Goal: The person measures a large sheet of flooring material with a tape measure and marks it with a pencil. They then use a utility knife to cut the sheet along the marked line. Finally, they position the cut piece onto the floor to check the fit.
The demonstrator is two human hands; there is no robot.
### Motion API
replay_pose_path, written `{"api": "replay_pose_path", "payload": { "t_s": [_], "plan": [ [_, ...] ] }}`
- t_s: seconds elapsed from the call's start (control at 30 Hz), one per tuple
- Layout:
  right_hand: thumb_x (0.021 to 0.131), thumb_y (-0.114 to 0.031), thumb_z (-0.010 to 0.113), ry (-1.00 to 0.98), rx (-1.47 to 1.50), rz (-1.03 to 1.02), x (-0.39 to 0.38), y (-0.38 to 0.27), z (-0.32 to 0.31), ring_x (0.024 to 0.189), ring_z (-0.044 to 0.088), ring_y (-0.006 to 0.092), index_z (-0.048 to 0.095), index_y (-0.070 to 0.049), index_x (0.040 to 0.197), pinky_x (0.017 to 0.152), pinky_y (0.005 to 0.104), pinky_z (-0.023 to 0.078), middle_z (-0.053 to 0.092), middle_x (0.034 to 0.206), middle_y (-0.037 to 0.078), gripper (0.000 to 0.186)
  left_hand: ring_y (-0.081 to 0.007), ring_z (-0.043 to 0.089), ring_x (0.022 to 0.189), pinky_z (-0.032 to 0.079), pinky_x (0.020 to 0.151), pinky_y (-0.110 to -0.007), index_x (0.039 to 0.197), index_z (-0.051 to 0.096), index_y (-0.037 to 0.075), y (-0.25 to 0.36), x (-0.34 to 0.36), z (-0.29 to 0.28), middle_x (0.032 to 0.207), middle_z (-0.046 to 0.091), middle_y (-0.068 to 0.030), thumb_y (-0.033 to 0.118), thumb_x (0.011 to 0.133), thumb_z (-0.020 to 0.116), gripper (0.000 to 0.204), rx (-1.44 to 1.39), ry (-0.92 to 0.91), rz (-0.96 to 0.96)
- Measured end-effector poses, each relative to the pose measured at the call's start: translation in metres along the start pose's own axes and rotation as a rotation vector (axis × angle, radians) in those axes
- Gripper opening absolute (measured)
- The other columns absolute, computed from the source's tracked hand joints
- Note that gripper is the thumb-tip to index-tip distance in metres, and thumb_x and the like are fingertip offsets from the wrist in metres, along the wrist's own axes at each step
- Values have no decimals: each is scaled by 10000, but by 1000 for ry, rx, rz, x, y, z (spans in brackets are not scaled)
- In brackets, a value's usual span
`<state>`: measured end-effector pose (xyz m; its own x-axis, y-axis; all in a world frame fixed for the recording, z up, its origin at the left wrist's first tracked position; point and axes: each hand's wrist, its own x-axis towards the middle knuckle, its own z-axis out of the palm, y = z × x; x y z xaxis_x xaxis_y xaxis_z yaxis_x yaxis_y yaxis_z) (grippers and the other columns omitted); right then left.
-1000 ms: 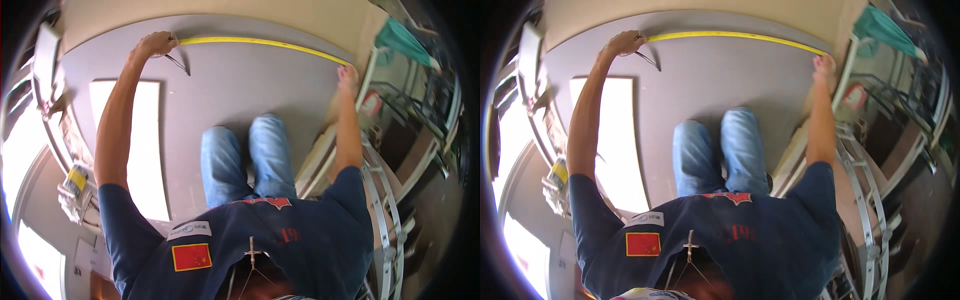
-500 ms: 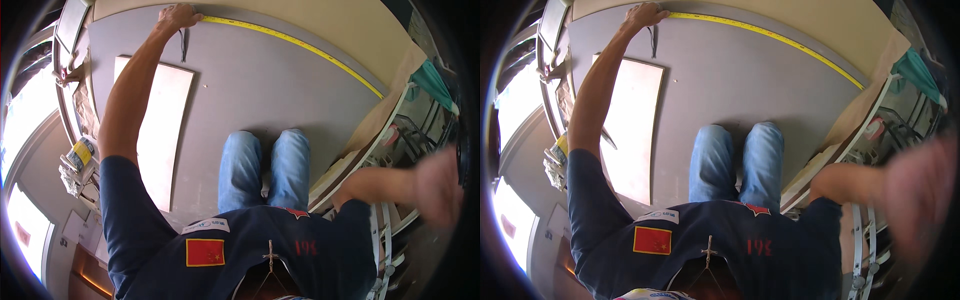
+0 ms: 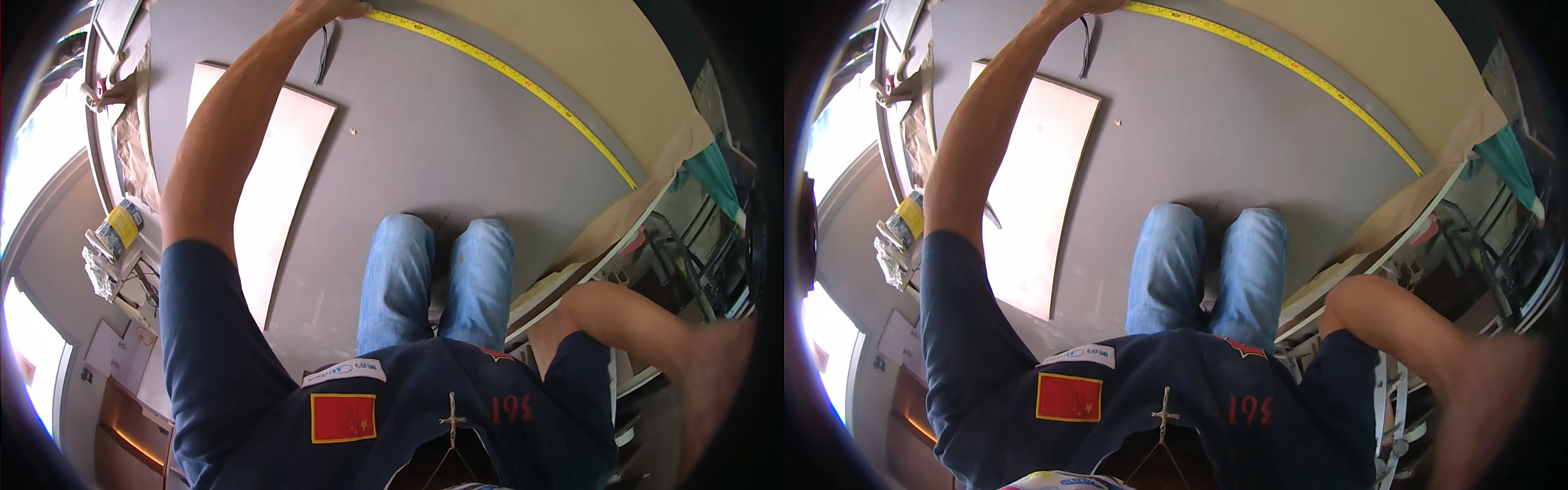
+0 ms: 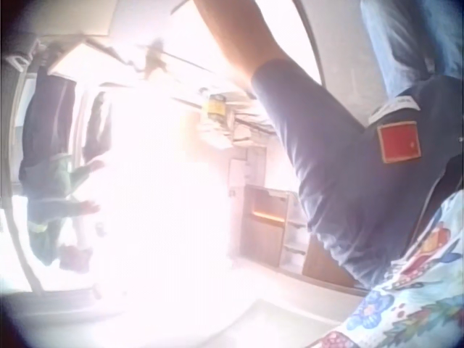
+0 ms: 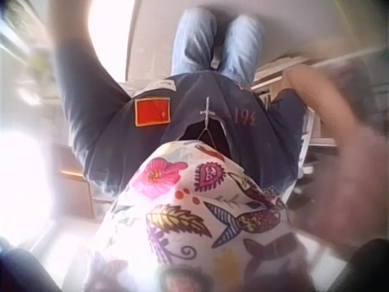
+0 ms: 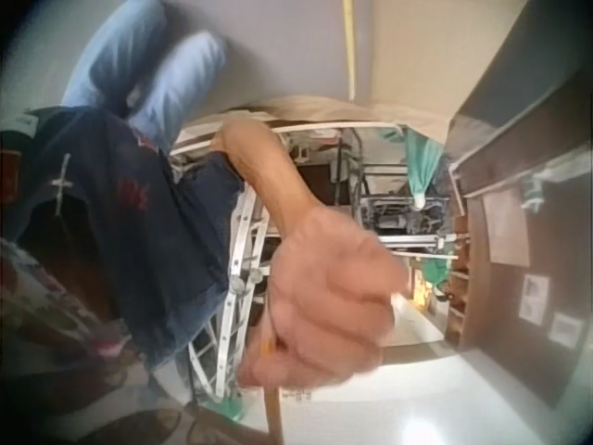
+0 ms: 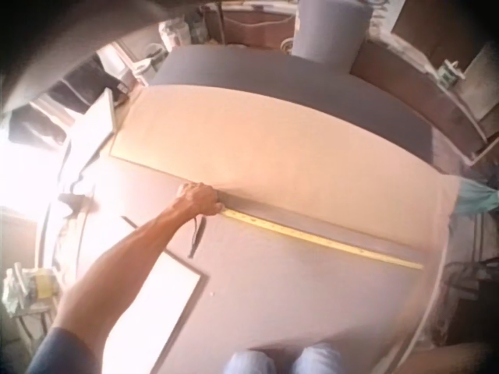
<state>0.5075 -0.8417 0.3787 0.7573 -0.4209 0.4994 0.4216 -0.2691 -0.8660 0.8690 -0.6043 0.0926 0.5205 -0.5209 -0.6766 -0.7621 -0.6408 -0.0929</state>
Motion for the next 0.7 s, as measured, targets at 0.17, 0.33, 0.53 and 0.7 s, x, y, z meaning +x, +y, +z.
{"api": "replay_pose_path", "payload": {
  "t_s": [0.17,0.33,0.53,0.7],
  "plan": [
    [878,-97,672,168,-85,461,-34,128,75,750,635,140,649,-1,1008,730,256,512,666,848,61,163,-291,660,1040,514,891,-445,996,739,95,9,12,0,1067,709,-123,444,858,539,425,1,-10,29],
    [892,-109,680,44,8,640,-86,296,150,755,624,85,628,-28,988,683,213,496,666,883,50,136,-295,663,1033,515,893,-435,992,739,87,5,5,-5,1052,712,-130,450,848,560,430,-33,-36,-10],
    [879,-96,652,16,-119,637,-95,332,189,687,597,53,637,-27,927,630,195,467,680,842,25,85,-296,667,1023,513,898,-422,981,743,85,0,11,0,1043,716,-126,458,832,574,436,-58,-24,-22],
    [860,-121,643,-30,-227,658,-94,337,194,641,560,36,626,-20,892,593,194,454,678,776,7,107,-280,674,1006,521,872,-413,969,748,94,-1,11,-4,1016,721,-121,466,822,588,431,-88,-54,-3]
  ]
}}
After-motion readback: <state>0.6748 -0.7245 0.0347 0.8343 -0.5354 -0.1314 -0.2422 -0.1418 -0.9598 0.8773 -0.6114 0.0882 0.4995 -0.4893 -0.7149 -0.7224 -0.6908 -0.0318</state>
